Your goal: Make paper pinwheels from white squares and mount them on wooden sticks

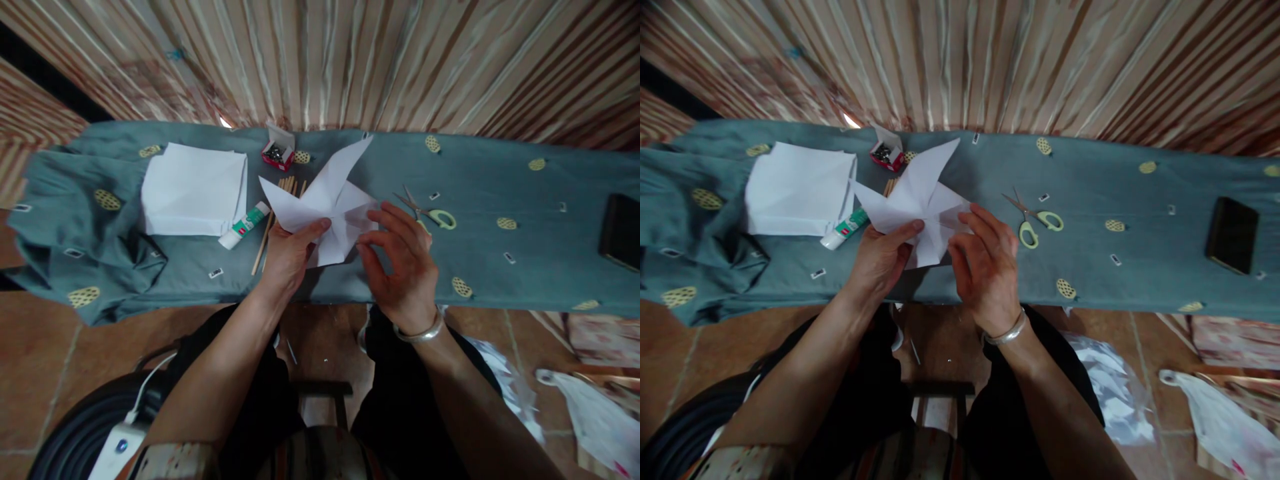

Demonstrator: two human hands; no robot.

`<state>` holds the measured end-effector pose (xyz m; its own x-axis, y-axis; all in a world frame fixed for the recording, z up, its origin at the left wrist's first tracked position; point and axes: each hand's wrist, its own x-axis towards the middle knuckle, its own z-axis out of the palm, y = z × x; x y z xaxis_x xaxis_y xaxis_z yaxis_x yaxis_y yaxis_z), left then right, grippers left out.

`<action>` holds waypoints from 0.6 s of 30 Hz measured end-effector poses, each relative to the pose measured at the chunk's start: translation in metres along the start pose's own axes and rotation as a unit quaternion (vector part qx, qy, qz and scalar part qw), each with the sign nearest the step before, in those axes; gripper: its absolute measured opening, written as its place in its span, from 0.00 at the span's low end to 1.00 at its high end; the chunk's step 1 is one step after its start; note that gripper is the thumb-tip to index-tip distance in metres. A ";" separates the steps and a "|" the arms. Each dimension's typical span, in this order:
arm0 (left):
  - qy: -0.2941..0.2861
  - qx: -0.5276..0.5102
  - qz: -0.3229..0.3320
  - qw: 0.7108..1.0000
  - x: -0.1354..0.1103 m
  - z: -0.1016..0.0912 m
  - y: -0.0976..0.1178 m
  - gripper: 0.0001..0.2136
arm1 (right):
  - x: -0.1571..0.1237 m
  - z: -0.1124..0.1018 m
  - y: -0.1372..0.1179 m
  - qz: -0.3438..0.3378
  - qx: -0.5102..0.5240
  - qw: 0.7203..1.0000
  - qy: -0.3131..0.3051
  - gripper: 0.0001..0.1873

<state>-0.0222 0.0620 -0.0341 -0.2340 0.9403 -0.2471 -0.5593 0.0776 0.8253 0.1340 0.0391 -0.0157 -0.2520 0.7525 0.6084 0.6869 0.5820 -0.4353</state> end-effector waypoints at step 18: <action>0.019 0.009 0.038 0.999 0.003 -0.006 0.004 0.16 | -0.023 0.015 0.037 0.125 -0.016 0.980 -0.157 0.06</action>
<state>-0.0298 0.0628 -0.0339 -0.3054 0.9306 -0.2019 -0.5246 0.0126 0.8512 0.1550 0.0481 -0.0563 -0.2675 0.9306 0.2497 0.7740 0.3619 -0.5196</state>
